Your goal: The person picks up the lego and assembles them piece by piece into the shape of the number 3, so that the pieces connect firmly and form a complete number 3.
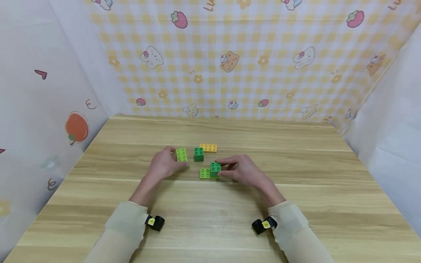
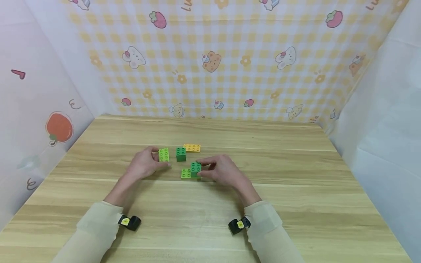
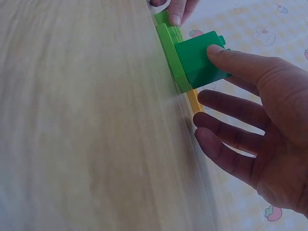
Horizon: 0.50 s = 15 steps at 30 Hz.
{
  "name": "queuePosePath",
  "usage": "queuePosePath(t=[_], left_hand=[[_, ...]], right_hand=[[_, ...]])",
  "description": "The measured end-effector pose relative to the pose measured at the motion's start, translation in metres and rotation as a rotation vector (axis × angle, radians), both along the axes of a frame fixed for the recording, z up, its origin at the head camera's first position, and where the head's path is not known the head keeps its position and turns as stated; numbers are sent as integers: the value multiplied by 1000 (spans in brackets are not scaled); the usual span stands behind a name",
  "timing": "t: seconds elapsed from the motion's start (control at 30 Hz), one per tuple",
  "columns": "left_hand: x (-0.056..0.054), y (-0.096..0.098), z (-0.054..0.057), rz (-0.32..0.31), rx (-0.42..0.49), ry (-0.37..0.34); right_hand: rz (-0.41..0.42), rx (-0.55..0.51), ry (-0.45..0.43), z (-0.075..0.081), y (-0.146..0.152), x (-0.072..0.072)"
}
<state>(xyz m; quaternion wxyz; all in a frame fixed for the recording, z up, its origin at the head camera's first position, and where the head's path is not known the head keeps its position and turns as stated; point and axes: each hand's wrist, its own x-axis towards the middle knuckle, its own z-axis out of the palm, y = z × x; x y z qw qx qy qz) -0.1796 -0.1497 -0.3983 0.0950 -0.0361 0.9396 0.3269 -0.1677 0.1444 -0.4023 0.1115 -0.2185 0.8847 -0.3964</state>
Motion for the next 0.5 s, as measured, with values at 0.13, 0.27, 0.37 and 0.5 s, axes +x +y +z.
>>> queuePosePath(t=[0.13, 0.27, 0.37, 0.5], left_hand=[[1, 2, -2, -3, -23, 26], [3, 2, -3, -7, -41, 42], [3, 2, -3, -5, -46, 49], [4, 2, -3, 0, -35, 55]], right_hand=[[-2, 4, 6, 2, -1, 1], [-4, 0, -3, 2, -2, 1], [-5, -2, -4, 1, -1, 1], [-1, -1, 3, 1, -1, 1]])
